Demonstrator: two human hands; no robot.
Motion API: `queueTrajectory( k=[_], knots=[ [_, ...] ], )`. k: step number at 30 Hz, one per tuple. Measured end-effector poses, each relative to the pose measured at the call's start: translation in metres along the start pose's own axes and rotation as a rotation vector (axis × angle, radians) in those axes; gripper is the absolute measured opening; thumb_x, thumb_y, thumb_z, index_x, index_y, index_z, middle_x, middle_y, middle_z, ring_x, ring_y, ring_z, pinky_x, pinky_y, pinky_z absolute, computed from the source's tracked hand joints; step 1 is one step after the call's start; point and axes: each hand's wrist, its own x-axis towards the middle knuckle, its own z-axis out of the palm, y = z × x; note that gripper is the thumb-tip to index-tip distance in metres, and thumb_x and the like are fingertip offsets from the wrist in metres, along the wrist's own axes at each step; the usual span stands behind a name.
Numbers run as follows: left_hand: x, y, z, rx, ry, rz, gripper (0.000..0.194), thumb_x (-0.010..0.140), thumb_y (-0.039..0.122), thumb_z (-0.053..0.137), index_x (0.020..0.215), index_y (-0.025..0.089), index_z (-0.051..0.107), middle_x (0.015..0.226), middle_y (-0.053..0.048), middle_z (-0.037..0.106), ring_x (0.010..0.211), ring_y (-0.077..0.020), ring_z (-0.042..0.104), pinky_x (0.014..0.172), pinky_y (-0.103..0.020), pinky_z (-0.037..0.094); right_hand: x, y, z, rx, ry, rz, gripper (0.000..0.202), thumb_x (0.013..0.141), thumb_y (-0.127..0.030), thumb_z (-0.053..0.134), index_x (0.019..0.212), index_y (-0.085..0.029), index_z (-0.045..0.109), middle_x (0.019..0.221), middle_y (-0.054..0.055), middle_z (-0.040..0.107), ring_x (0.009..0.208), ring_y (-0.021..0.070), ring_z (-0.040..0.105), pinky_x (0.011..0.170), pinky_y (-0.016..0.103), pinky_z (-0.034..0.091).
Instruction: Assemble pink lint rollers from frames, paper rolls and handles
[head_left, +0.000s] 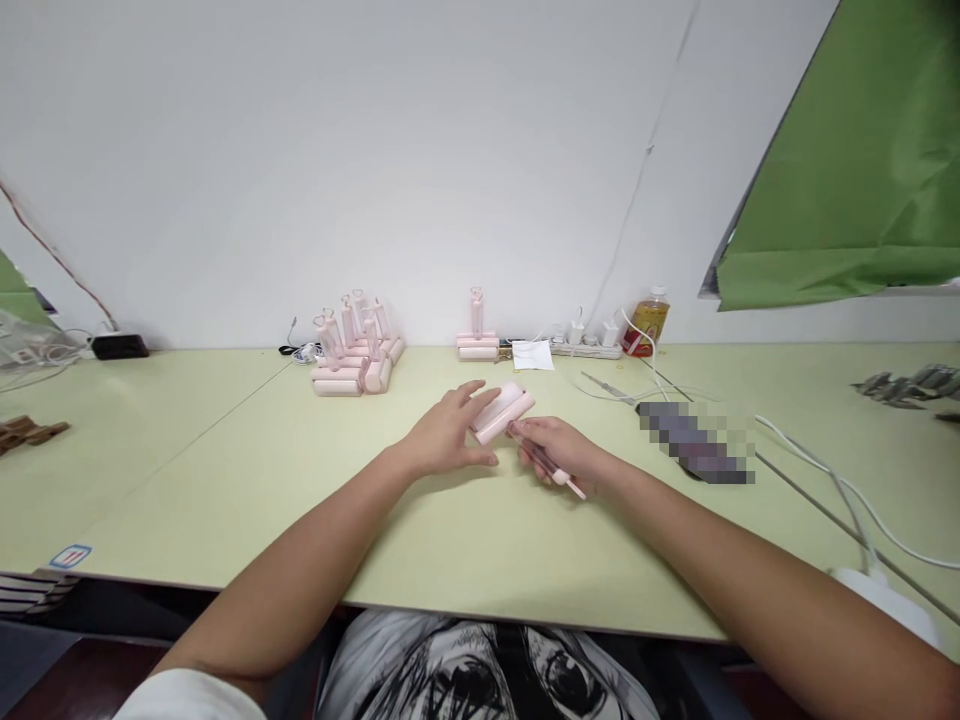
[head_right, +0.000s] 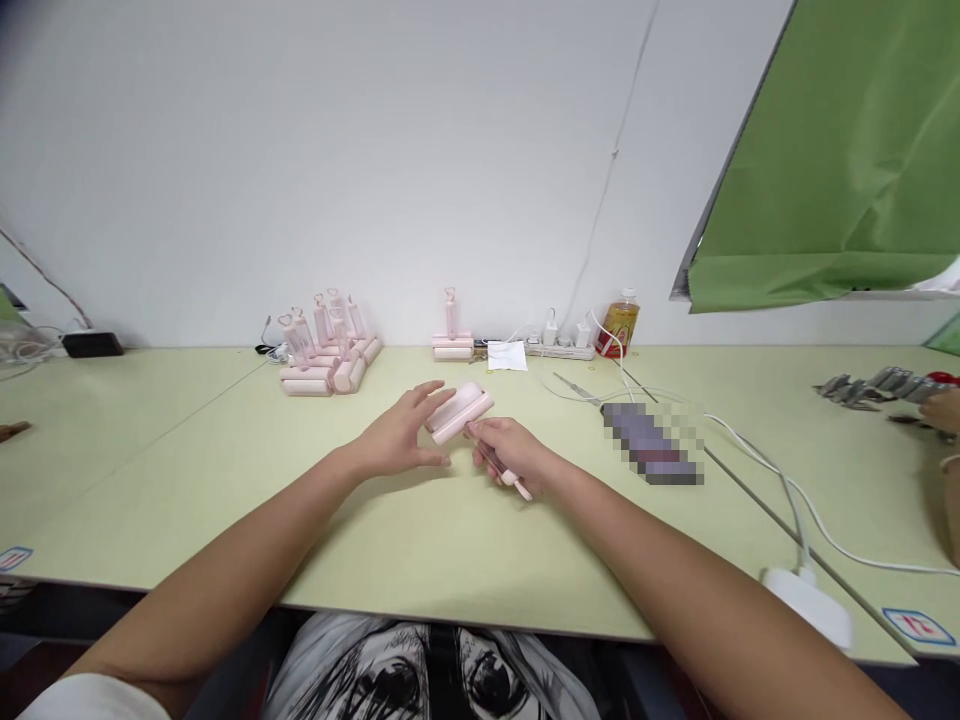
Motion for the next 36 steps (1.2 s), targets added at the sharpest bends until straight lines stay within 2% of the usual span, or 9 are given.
queueTrajectory(
  k=[2,5,9,13,19,21,26,31,36],
  knots=[
    [0.001,0.004,0.010,0.139,0.029,0.017,0.091,0.069,0.041,0.074,0.147,0.028,0.028,0.153,-0.011,0.025,0.130,-0.0348,0.037,0.103,-0.048,0.037,-0.001,-0.002,-0.003,0.109,-0.047,-0.010,0.024,0.086,-0.041,0.057,0.092,-0.017,0.058,0.057,-0.001,0.060,0.035,0.0092,0.046,0.031,0.020,0.037],
    [0.004,0.009,0.024,0.219,0.115,-0.063,0.076,0.075,0.027,0.065,0.144,0.024,0.032,0.144,-0.012,0.037,0.121,-0.0302,0.046,0.098,-0.043,0.041,-0.003,-0.003,-0.004,0.214,-0.110,-0.081,0.029,0.088,-0.044,0.054,0.093,-0.016,0.060,0.059,0.001,0.062,0.036,0.0099,0.047,0.035,0.022,0.043],
    [0.007,0.003,0.029,0.113,0.158,-0.254,0.050,0.080,0.032,0.058,0.128,0.024,0.047,0.117,-0.008,0.059,0.099,-0.0240,0.058,0.079,-0.033,0.046,-0.004,-0.002,0.001,0.298,-0.140,-0.148,0.038,0.092,-0.050,0.046,0.098,-0.016,0.061,0.065,0.001,0.063,0.041,0.0098,0.049,0.039,0.023,0.046],
    [0.008,-0.021,0.020,-0.033,0.124,-0.528,0.040,0.078,0.042,0.059,0.113,0.023,0.054,0.096,-0.007,0.068,0.081,-0.0246,0.063,0.064,-0.031,0.042,-0.001,0.001,0.002,0.249,-0.078,-0.134,0.035,0.094,-0.046,0.045,0.098,-0.015,0.061,0.069,0.003,0.064,0.046,0.0097,0.052,0.042,0.023,0.048],
    [0.016,-0.065,0.007,0.098,0.119,-0.838,0.048,0.078,0.056,0.051,0.104,0.016,0.058,0.102,-0.015,0.068,0.087,-0.0299,0.064,0.067,-0.033,0.042,-0.001,0.005,0.013,0.185,-0.033,-0.068,0.031,0.093,-0.044,0.048,0.095,-0.015,0.060,0.072,0.002,0.062,0.049,0.0088,0.052,0.044,0.022,0.049],
    [0.024,-0.077,0.003,0.210,0.116,-0.868,0.053,0.079,0.057,0.048,0.105,0.013,0.060,0.110,-0.019,0.066,0.099,-0.0340,0.061,0.077,-0.038,0.043,-0.003,0.005,0.019,0.178,-0.052,-0.056,0.030,0.092,-0.044,0.049,0.094,-0.016,0.060,0.073,0.002,0.062,0.049,0.0085,0.052,0.044,0.022,0.049],
    [0.061,-0.110,-0.009,0.632,0.102,-0.761,0.060,0.075,0.055,0.051,0.109,0.007,0.066,0.138,-0.024,0.046,0.130,-0.0446,0.030,0.101,-0.052,0.026,-0.008,0.006,0.028,0.145,-0.118,-0.047,0.029,0.090,-0.043,0.053,0.094,-0.016,0.060,0.072,0.002,0.062,0.049,0.0082,0.052,0.045,0.022,0.048],
    [0.095,-0.145,-0.017,0.778,-0.014,-0.797,0.065,0.079,0.053,0.045,0.121,0.006,0.061,0.137,-0.025,0.045,0.128,-0.0432,0.032,0.102,-0.052,0.023,-0.008,0.005,0.027,0.120,-0.118,-0.052,0.026,0.088,-0.040,0.055,0.092,-0.016,0.061,0.072,0.001,0.060,0.051,0.0081,0.053,0.047,0.022,0.047],
    [0.107,-0.167,-0.023,0.810,-0.021,-0.868,0.068,0.080,0.054,0.044,0.123,0.005,0.060,0.135,-0.026,0.047,0.126,-0.0419,0.034,0.100,-0.051,0.026,-0.007,0.008,0.026,0.067,-0.137,-0.052,0.024,0.086,-0.039,0.056,0.088,-0.016,0.061,0.075,0.001,0.061,0.053,0.0080,0.054,0.048,0.021,0.046]
  ],
)
